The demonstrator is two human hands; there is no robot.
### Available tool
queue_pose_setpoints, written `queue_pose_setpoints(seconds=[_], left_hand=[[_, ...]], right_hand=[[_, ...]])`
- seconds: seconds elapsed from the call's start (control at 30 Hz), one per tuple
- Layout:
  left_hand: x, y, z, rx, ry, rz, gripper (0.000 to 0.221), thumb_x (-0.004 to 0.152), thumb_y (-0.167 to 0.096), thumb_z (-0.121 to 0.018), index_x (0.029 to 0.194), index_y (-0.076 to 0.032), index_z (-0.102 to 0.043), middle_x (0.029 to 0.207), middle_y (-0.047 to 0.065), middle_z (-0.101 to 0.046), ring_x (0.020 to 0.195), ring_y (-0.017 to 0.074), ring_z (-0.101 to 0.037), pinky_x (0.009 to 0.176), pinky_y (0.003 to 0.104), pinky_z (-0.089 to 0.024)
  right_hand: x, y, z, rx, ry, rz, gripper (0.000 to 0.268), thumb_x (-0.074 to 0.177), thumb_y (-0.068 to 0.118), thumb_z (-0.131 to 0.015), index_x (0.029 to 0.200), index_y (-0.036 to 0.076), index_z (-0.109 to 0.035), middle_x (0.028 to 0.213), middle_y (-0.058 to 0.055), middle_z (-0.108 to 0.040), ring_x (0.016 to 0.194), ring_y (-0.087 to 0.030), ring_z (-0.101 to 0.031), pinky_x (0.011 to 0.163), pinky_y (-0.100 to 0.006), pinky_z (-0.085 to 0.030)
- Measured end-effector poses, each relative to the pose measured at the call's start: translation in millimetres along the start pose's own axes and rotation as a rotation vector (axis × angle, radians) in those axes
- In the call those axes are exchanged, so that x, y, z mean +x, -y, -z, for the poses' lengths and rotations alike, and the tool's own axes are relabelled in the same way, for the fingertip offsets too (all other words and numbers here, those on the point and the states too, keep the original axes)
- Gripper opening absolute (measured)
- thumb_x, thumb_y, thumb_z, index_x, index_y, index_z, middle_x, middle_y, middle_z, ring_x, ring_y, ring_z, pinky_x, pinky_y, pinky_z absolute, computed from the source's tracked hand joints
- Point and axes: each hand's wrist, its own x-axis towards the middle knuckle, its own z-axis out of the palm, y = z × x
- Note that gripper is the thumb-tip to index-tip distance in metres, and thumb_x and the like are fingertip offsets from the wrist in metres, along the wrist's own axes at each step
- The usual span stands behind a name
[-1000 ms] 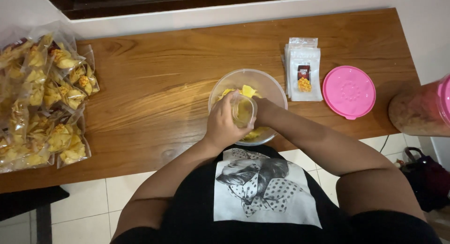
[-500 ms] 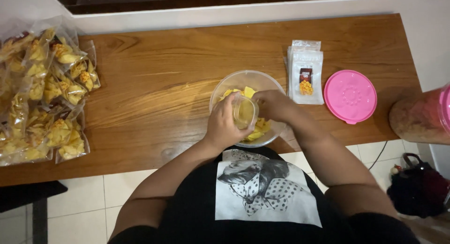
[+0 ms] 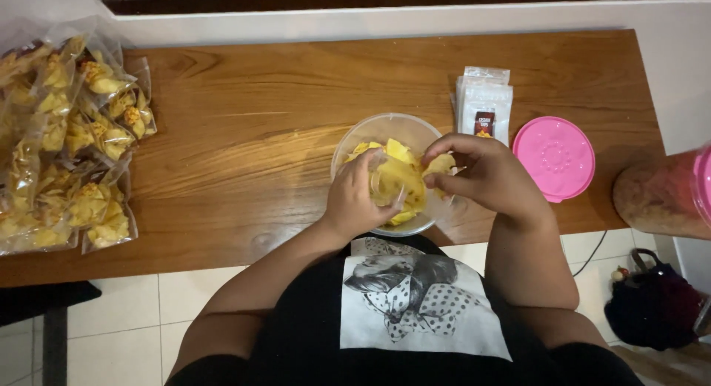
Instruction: Manually packing cassava chips from a large bowl into small individual plastic bags.
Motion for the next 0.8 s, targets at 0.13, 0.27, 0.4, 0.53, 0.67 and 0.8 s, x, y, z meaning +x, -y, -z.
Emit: queue_pose_setpoints(seconds=[0.13, 0.27, 0.4, 0.53, 0.67, 0.8], left_hand=[[3, -3, 4, 0.022, -0.016, 0.003, 0.083, 0.064, -0.041, -0.082, 0.131, -0.001, -0.054, 0.108, 0.013, -0.069, 0.099, 0.0312, -0.072, 0.093, 0.041, -0.054], [5, -3, 3, 0.013, -0.006, -0.004, 0.08, 0.065, -0.039, -0.08, 0.131, -0.002, -0.053, 0.108, 0.011, -0.069, 0.099, 0.0295, -0.072, 0.093, 0.04, -0.054], [4, -4, 3, 0.015, 0.005, -0.018, 0.08, 0.064, -0.034, -0.08, 0.132, -0.002, -0.053, 0.109, 0.011, -0.069, 0.1, 0.0291, -0.071, 0.093, 0.04, -0.054], [6, -5, 5, 0.0, 0.019, -0.009, 0.078, 0.065, -0.034, -0.08, 0.13, -0.001, -0.053, 0.108, 0.011, -0.069, 0.1, 0.0288, -0.072, 0.093, 0.04, -0.054], [4, -3, 3, 0.012, 0.01, -0.015, 0.08, 0.064, -0.031, -0.082, 0.132, -0.001, -0.052, 0.108, 0.012, -0.068, 0.099, 0.0309, -0.071, 0.092, 0.041, -0.054], [4, -3, 1, 0.009, -0.001, -0.002, 0.083, 0.06, -0.032, -0.085, 0.13, -0.002, -0.052, 0.105, 0.013, -0.067, 0.097, 0.0342, -0.07, 0.091, 0.044, -0.054]], right_hand=[[3, -10, 2, 0.007, -0.007, 0.021, 0.031, 0.076, -0.013, -0.076, 0.105, -0.003, -0.071, 0.085, -0.017, -0.064, 0.065, -0.02, -0.065, 0.054, -0.032, -0.062], [0, -7, 0, 0.036, -0.037, 0.032, 0.031, 0.077, -0.014, -0.076, 0.106, -0.004, -0.071, 0.087, -0.018, -0.066, 0.071, -0.02, -0.065, 0.059, -0.033, -0.064], [-1, -12, -4, 0.122, -0.054, 0.066, 0.031, 0.076, -0.015, -0.077, 0.105, -0.007, -0.069, 0.094, -0.022, -0.068, 0.083, -0.027, -0.072, 0.067, -0.038, -0.067], [0, -20, -15, 0.163, -0.082, 0.106, 0.032, 0.075, -0.015, -0.079, 0.104, -0.008, -0.069, 0.096, -0.021, -0.068, 0.091, -0.028, -0.072, 0.07, -0.038, -0.067], [-2, -21, -33, 0.119, -0.123, 0.157, 0.027, 0.077, -0.009, -0.081, 0.102, -0.005, -0.07, 0.097, -0.017, -0.071, 0.099, -0.027, -0.071, 0.073, -0.034, -0.065], [-9, -3, -46, -0.11, -0.14, 0.178, 0.026, 0.078, -0.008, -0.079, 0.102, 0.0, -0.073, 0.099, -0.019, -0.073, 0.102, -0.039, -0.073, 0.075, -0.042, -0.064]])
